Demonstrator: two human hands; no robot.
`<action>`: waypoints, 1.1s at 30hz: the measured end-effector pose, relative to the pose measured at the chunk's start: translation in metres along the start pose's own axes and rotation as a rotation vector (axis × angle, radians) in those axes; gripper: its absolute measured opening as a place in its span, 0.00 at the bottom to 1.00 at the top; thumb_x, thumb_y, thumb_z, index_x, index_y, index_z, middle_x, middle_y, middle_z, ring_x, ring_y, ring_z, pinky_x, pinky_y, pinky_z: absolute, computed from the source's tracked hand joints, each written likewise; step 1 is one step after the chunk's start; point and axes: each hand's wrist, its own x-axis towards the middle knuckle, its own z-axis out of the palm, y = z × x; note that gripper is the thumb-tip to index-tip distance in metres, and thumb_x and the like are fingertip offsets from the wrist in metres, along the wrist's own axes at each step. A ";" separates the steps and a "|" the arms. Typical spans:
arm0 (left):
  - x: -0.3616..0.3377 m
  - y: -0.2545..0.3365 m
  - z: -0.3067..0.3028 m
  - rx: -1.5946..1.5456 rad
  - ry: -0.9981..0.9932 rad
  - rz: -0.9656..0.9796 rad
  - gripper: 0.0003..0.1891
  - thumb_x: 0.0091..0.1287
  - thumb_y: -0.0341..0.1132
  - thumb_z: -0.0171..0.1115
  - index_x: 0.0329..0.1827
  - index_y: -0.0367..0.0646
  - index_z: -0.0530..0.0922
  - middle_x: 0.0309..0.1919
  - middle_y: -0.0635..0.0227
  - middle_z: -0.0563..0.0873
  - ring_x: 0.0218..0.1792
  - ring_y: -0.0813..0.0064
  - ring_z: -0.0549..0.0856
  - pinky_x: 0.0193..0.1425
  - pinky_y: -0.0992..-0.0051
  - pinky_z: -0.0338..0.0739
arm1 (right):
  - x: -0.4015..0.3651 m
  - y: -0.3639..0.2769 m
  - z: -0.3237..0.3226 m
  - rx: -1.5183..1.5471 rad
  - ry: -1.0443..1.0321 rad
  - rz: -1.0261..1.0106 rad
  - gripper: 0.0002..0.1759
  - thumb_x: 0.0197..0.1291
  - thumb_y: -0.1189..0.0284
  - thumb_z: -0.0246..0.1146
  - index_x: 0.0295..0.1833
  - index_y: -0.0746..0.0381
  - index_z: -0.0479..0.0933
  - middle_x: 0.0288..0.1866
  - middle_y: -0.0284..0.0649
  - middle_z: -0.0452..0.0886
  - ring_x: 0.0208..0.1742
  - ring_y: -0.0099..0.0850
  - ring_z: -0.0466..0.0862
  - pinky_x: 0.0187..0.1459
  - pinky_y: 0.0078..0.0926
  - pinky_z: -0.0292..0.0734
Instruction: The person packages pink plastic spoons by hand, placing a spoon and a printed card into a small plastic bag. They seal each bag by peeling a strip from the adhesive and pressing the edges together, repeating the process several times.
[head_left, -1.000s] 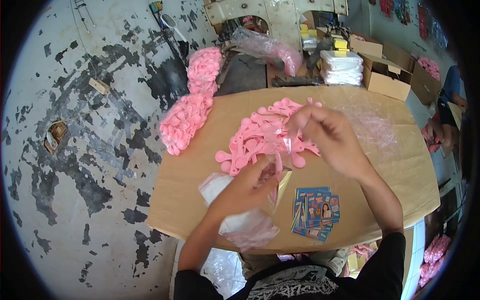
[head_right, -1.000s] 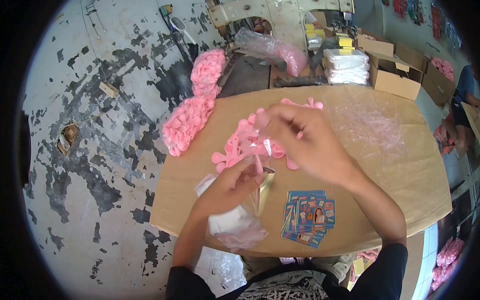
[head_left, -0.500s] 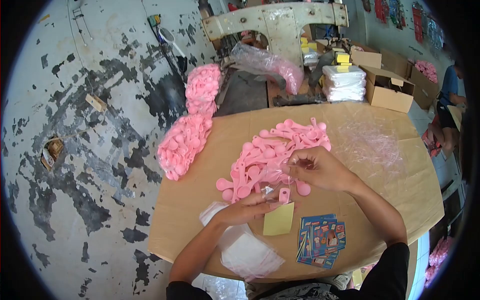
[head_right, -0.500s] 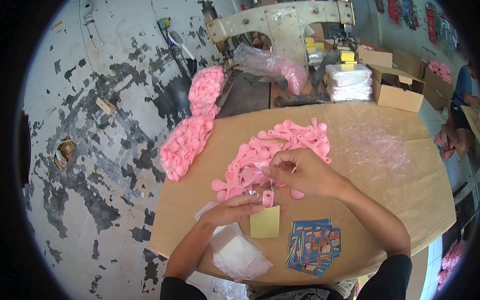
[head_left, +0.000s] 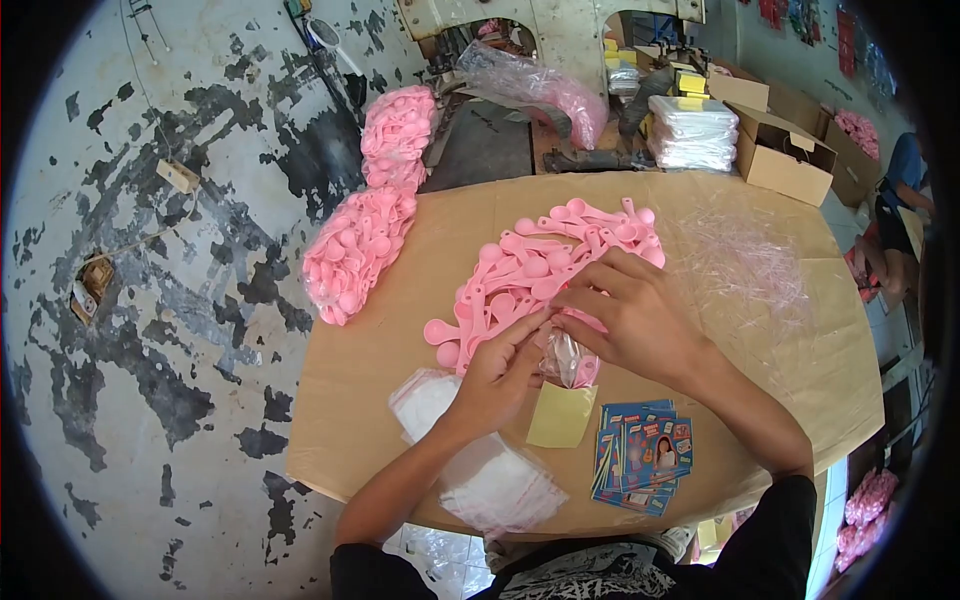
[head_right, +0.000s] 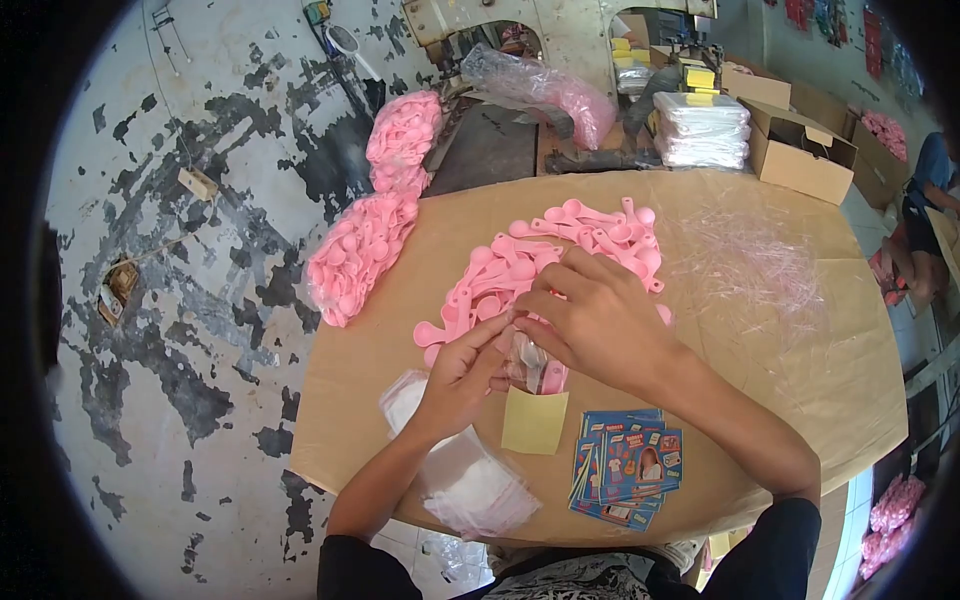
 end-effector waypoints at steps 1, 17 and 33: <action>-0.001 0.001 0.002 0.002 0.002 -0.005 0.22 0.79 0.34 0.46 0.73 0.37 0.63 0.49 0.70 0.79 0.44 0.83 0.81 0.49 0.78 0.81 | -0.001 0.001 0.002 -0.019 0.001 0.002 0.08 0.48 0.68 0.71 0.36 0.57 0.84 0.35 0.33 0.82 0.42 0.34 0.80 0.43 0.33 0.78; 0.003 -0.012 -0.007 -0.016 -0.036 -0.111 0.23 0.79 0.39 0.47 0.73 0.41 0.65 0.52 0.67 0.82 0.44 0.78 0.86 0.49 0.76 0.83 | -0.008 0.017 0.009 0.127 -0.146 0.025 0.11 0.49 0.68 0.71 0.36 0.62 0.83 0.34 0.40 0.84 0.44 0.36 0.81 0.50 0.35 0.77; 0.006 -0.037 -0.006 0.155 -0.008 0.105 0.22 0.77 0.30 0.47 0.73 0.39 0.65 0.37 0.78 0.76 0.32 0.89 0.75 0.37 0.85 0.73 | -0.007 0.030 0.011 0.232 0.051 0.393 0.04 0.50 0.75 0.67 0.33 0.63 0.82 0.28 0.36 0.83 0.30 0.27 0.82 0.35 0.25 0.78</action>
